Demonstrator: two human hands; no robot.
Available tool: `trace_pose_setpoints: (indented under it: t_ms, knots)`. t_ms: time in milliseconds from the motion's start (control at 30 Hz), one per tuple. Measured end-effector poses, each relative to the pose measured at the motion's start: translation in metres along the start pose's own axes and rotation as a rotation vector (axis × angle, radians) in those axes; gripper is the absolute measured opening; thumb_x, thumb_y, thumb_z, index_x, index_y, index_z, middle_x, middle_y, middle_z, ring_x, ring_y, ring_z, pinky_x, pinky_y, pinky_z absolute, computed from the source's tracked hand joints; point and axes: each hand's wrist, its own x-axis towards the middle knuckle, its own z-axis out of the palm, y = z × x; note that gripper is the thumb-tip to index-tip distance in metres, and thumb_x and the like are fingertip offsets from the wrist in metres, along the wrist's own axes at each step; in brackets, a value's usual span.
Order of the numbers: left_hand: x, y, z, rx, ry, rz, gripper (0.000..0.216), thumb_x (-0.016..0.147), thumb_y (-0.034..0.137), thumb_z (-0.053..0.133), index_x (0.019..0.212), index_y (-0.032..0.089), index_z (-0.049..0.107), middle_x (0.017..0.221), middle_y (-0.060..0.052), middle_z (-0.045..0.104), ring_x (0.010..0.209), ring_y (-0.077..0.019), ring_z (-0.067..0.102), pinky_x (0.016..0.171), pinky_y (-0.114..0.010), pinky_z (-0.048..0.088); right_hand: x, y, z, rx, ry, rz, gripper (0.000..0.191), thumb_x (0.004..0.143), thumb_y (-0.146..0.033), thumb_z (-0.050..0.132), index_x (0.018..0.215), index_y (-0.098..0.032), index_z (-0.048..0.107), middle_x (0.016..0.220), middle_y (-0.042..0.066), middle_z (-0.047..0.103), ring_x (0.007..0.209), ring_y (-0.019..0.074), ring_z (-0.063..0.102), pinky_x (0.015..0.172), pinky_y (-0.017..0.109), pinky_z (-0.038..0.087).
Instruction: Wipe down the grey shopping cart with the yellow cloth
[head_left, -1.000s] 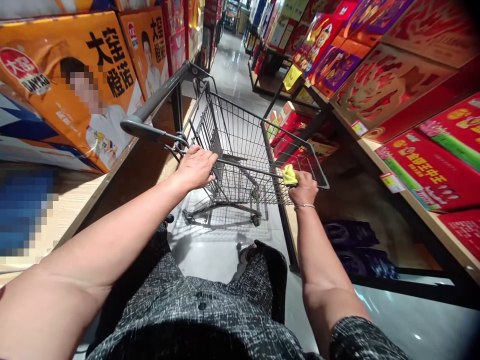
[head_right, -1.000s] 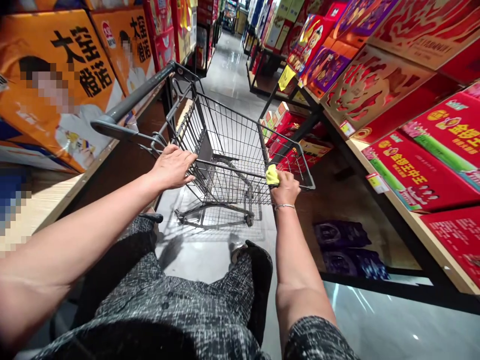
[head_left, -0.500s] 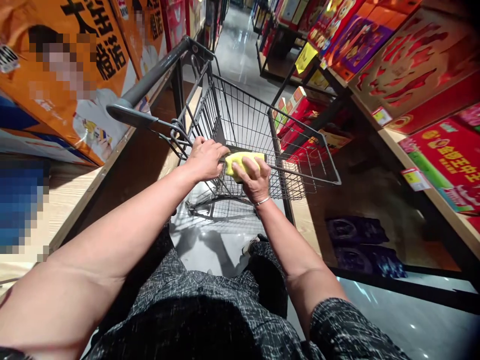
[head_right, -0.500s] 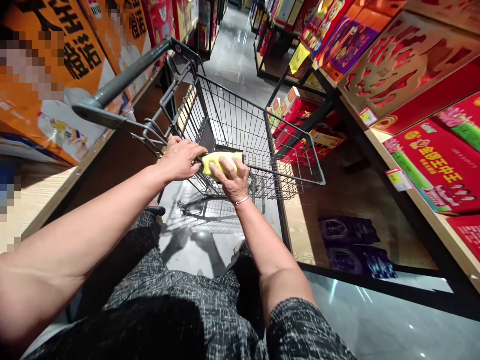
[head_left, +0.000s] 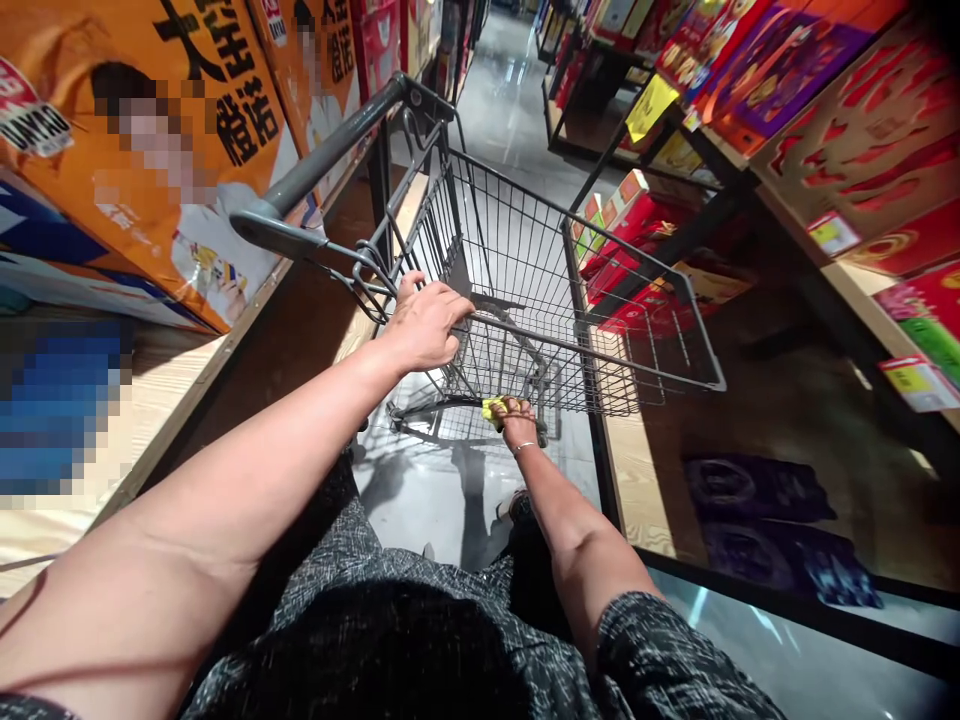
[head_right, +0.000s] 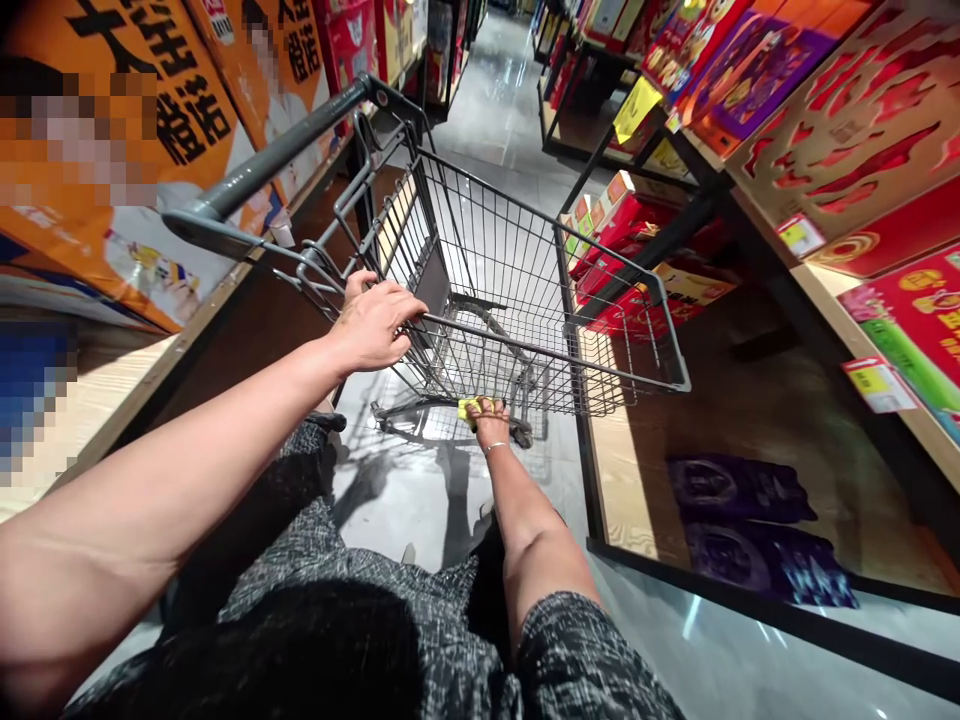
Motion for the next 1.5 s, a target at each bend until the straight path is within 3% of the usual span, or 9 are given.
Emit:
trace_pose_setpoints:
  t_ms: [100, 400, 533, 700, 800, 967, 1133, 1333, 1500]
  knots:
    - [0.001, -0.004, 0.000, -0.003, 0.008, -0.006, 0.037, 0.075, 0.013, 0.055, 0.107, 0.026, 0.068, 0.103, -0.003, 0.073, 0.117, -0.0280, 0.057, 0.115, -0.054, 0.021, 0.001, 0.004, -0.029, -0.004, 0.033, -0.043, 0.040, 0.093, -0.017, 0.053, 0.121, -0.035, 0.075, 0.136, 0.008, 0.064, 0.120, 0.0319, 0.050, 0.096, 0.049, 0.046]
    - [0.010, -0.037, 0.001, -0.054, 0.043, -0.029, 0.039, 0.072, 0.019, 0.055, 0.105, 0.029, 0.073, 0.103, -0.002, 0.073, 0.115, -0.0278, 0.058, 0.115, -0.055, 0.022, 0.026, 0.023, -0.139, -0.030, 0.907, -0.087, 0.038, 0.094, -0.024, 0.065, 0.128, -0.039, 0.070, 0.134, 0.007, 0.057, 0.131, 0.0291, 0.039, 0.110, 0.050, 0.042]
    - [0.011, -0.048, 0.000, -0.057, 0.056, -0.036, 0.037, 0.072, 0.021, 0.055, 0.102, 0.030, 0.074, 0.103, -0.001, 0.072, 0.114, -0.0272, 0.058, 0.114, -0.055, 0.024, 0.020, 0.015, -0.090, -0.020, 0.722, -0.057, 0.040, 0.096, -0.017, 0.058, 0.123, -0.042, 0.073, 0.127, 0.006, 0.063, 0.121, 0.0264, 0.045, 0.103, 0.047, 0.042]
    - [0.011, -0.055, -0.001, -0.037, 0.065, -0.048, 0.035, 0.072, 0.023, 0.055, 0.102, 0.029, 0.074, 0.101, 0.000, 0.070, 0.113, -0.0273, 0.057, 0.113, -0.055, 0.025, -0.015, 0.009, -0.008, 0.037, 0.085, 0.182, 0.039, 0.093, -0.016, 0.057, 0.121, -0.037, 0.076, 0.136, 0.009, 0.062, 0.123, 0.0316, 0.045, 0.099, 0.050, 0.041]
    - [0.011, -0.058, -0.002, -0.015, 0.058, -0.053, 0.033, 0.072, 0.024, 0.056, 0.100, 0.028, 0.072, 0.099, 0.000, 0.070, 0.112, -0.0275, 0.056, 0.112, -0.054, 0.027, -0.027, 0.009, 0.005, 0.057, 0.004, 0.237, 0.035, 0.091, -0.016, 0.059, 0.116, -0.032, 0.079, 0.137, 0.012, 0.061, 0.122, 0.0334, 0.046, 0.095, 0.049, 0.042]
    - [0.013, -0.055, -0.004, 0.074, 0.022, -0.076, 0.031, 0.075, 0.020, 0.056, 0.101, 0.027, 0.071, 0.099, -0.002, 0.072, 0.114, -0.0287, 0.056, 0.112, -0.054, 0.027, -0.010, -0.001, -0.055, 0.079, 0.317, -0.012, 0.055, 0.084, -0.005, 0.059, 0.125, -0.038, 0.073, 0.136, 0.006, 0.061, 0.121, 0.0291, 0.046, 0.097, 0.045, 0.045]
    - [0.015, -0.012, 0.010, 0.147, -0.033, -0.015, 0.055, 0.079, 0.021, 0.062, 0.134, 0.027, 0.063, 0.141, -0.007, 0.060, 0.141, -0.0333, 0.040, 0.118, -0.058, 0.016, 0.016, -0.017, -0.158, 0.050, 0.770, -0.111, 0.057, 0.087, -0.011, 0.058, 0.136, -0.039, 0.065, 0.143, 0.005, 0.053, 0.131, 0.0287, 0.039, 0.109, 0.049, 0.040]
    - [0.021, 0.023, 0.029, 0.012, -0.061, 0.015, 0.059, 0.083, 0.019, 0.059, 0.141, 0.029, 0.056, 0.136, -0.006, 0.063, 0.135, -0.0269, 0.047, 0.123, -0.055, 0.009, 0.027, -0.007, -0.203, -0.005, 0.594, 0.086, 0.071, 0.072, -0.009, 0.060, 0.140, -0.029, 0.061, 0.141, 0.008, 0.057, 0.116, 0.0279, 0.049, 0.096, 0.043, 0.042]
    - [0.028, 0.009, 0.029, -0.073, -0.078, 0.027, 0.053, 0.080, 0.020, 0.059, 0.132, 0.029, 0.063, 0.122, -0.004, 0.068, 0.128, -0.0266, 0.052, 0.122, -0.052, 0.010, -0.008, 0.072, -0.207, 0.005, 0.484, 0.288, 0.064, 0.072, -0.011, 0.058, 0.133, -0.028, 0.067, 0.128, 0.008, 0.063, 0.097, 0.0233, 0.053, 0.081, 0.036, 0.041]
